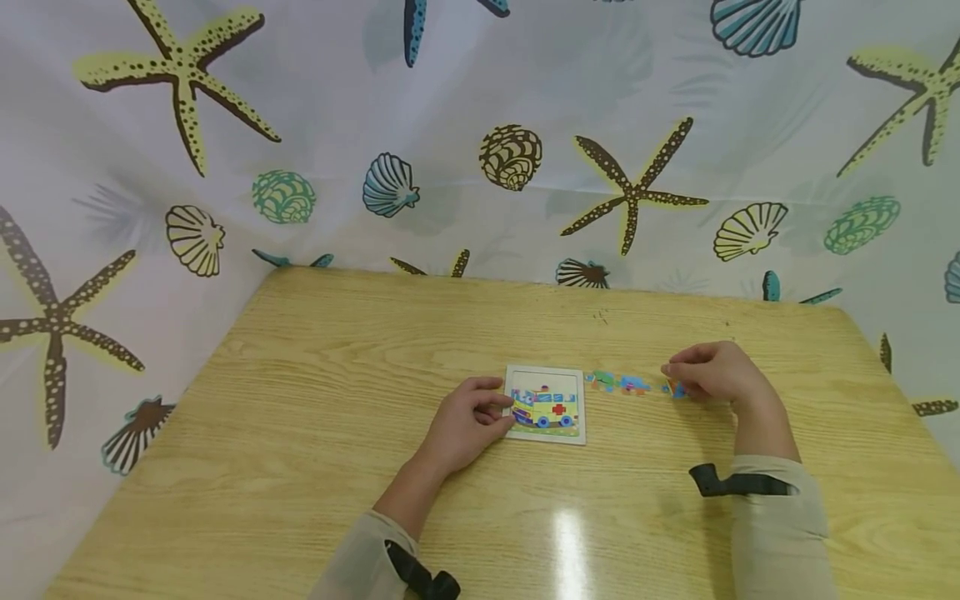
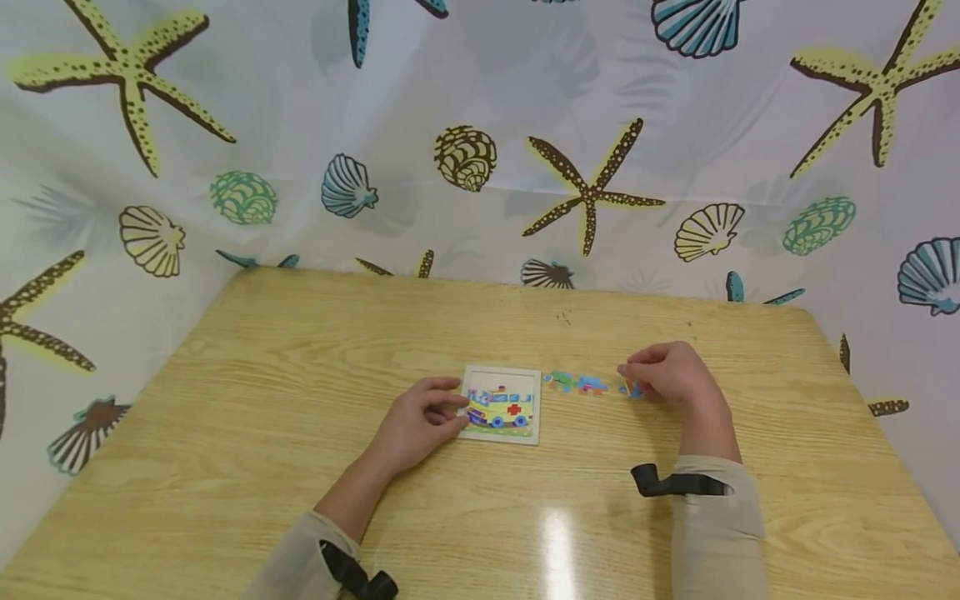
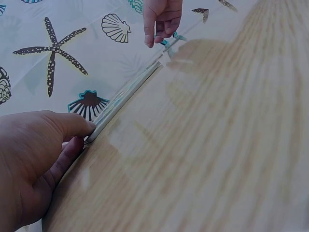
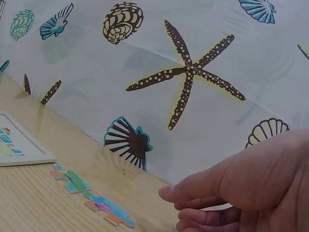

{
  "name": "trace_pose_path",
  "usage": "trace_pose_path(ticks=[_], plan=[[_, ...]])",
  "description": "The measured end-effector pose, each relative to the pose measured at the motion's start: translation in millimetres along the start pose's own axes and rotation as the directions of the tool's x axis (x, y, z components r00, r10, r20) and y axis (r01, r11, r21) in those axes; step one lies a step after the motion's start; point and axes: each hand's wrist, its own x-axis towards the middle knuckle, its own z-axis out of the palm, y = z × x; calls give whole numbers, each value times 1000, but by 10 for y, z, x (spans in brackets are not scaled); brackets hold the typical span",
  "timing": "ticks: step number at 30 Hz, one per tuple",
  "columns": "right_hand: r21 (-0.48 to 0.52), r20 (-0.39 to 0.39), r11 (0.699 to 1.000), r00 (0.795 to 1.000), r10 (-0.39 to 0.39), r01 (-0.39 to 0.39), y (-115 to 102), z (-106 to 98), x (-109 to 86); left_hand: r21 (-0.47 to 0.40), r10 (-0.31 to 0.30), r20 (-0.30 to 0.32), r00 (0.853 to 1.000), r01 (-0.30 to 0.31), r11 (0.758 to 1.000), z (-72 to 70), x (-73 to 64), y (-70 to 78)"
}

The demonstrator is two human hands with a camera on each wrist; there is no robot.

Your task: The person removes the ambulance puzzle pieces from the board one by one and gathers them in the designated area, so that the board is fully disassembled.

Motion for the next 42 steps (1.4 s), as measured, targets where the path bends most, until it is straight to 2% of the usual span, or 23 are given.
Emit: trace_pose_path(ticks=[3, 21, 33, 42], plan=[[45, 9, 999, 1000, -6, 5, -20, 30, 11, 1, 0, 0, 1000, 0, 1000, 4, -2, 1], [120, 97, 989, 990, -103, 91, -243, 278, 46, 16, 13, 14, 1000, -14, 1000, 3, -6, -10], [142, 164, 971, 963, -214, 192, -372, 507, 135, 21, 13, 16, 1000, -14, 1000, -10, 3, 15], [182, 210, 952, 936, -282, 246, -531, 775, 131, 20, 9, 16, 1000, -9, 1000, -9, 3, 7]])
